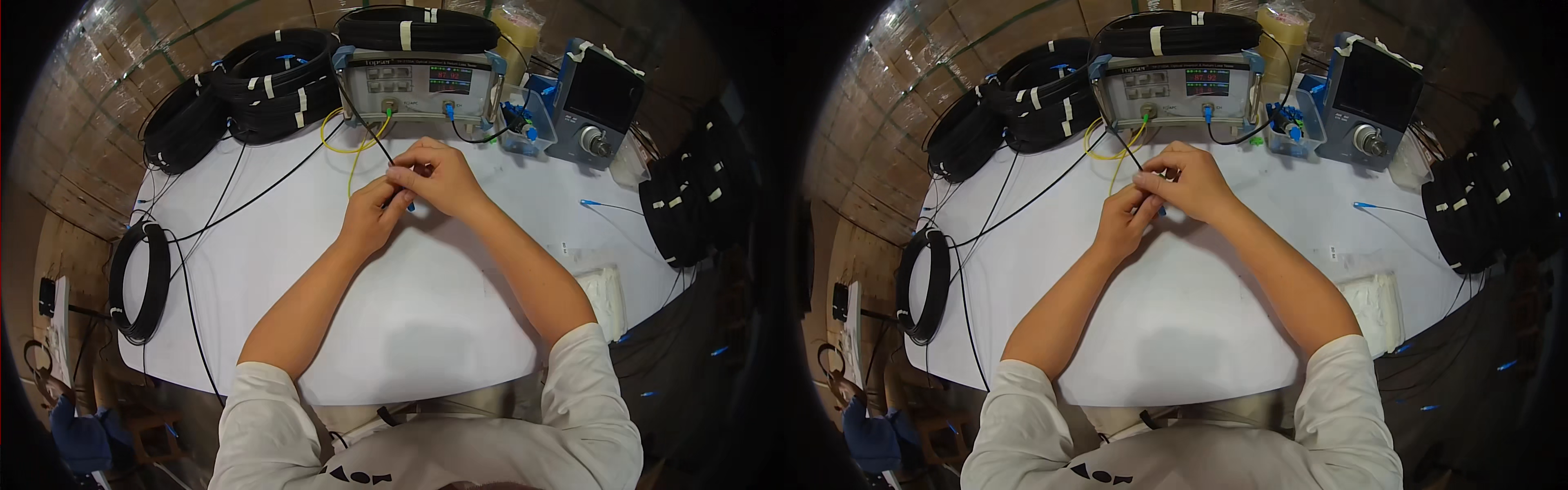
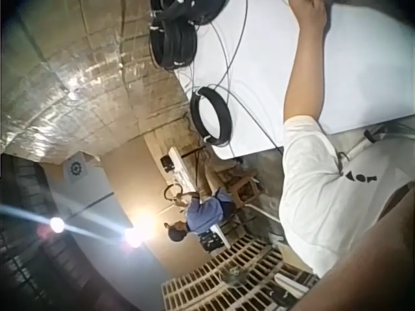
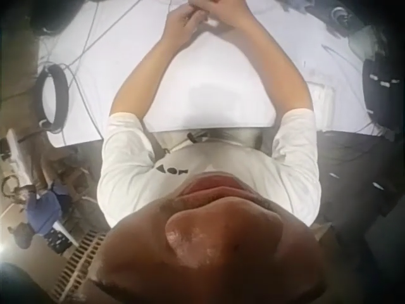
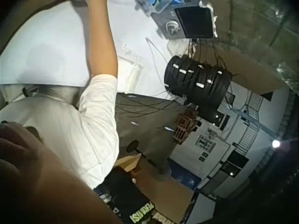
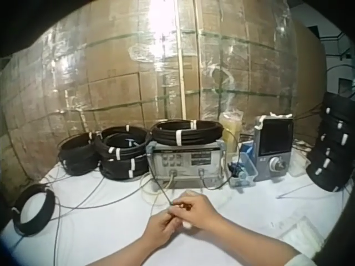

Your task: Testing and measuring the performance of fiber optic cables using an optical power meter and diagnostic equipment on a workbench.

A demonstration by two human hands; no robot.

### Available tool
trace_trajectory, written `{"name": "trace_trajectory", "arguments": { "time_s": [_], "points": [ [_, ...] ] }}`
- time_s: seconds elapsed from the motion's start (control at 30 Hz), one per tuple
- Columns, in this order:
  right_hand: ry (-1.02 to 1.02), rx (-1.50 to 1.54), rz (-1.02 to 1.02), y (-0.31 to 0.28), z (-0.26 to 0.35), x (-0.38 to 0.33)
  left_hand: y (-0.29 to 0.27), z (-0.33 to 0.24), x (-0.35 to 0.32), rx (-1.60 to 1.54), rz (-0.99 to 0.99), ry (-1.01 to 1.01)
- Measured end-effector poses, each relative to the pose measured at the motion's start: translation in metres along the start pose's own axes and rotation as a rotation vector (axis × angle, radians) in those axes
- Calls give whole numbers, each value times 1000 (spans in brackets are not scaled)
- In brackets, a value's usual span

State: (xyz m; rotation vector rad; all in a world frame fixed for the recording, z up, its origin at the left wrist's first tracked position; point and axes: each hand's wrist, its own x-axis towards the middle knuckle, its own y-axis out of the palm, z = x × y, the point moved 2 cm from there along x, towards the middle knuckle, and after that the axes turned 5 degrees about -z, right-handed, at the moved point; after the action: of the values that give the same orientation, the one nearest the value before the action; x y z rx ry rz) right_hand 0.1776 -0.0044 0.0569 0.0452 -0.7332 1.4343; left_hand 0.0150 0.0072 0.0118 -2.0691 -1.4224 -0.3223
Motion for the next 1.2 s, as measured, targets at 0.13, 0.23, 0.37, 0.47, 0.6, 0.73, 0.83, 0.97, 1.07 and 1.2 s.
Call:
{"name": "trace_trajectory", "arguments": {
  "time_s": [0.13,0.23,0.37,0.47,0.6,0.73,0.83,0.97,1.07,1.2],
  "points": [
    [-41,-58,28,-7,-1,3,2,-4,1,-34,50,-9],
    [145,56,13,-27,3,13,4,-9,7,-18,74,-31],
    [281,-20,268,-46,16,16,5,-2,2,-135,20,-119],
    [238,6,411,-48,11,13,8,3,1,-235,11,-201],
    [310,122,366,-43,9,12,7,8,1,-284,12,-332],
    [273,192,160,-31,5,13,7,10,4,-394,2,-285],
    [253,251,42,-26,0,12,7,11,3,-414,31,-307],
    [279,267,30,-22,0,10,7,11,1,-314,43,-274],
    [191,207,-62,-18,-5,9,8,6,1,-239,47,-241],
    [182,270,-158,-5,-5,7,8,9,1,-232,46,-297]
  ]
}}
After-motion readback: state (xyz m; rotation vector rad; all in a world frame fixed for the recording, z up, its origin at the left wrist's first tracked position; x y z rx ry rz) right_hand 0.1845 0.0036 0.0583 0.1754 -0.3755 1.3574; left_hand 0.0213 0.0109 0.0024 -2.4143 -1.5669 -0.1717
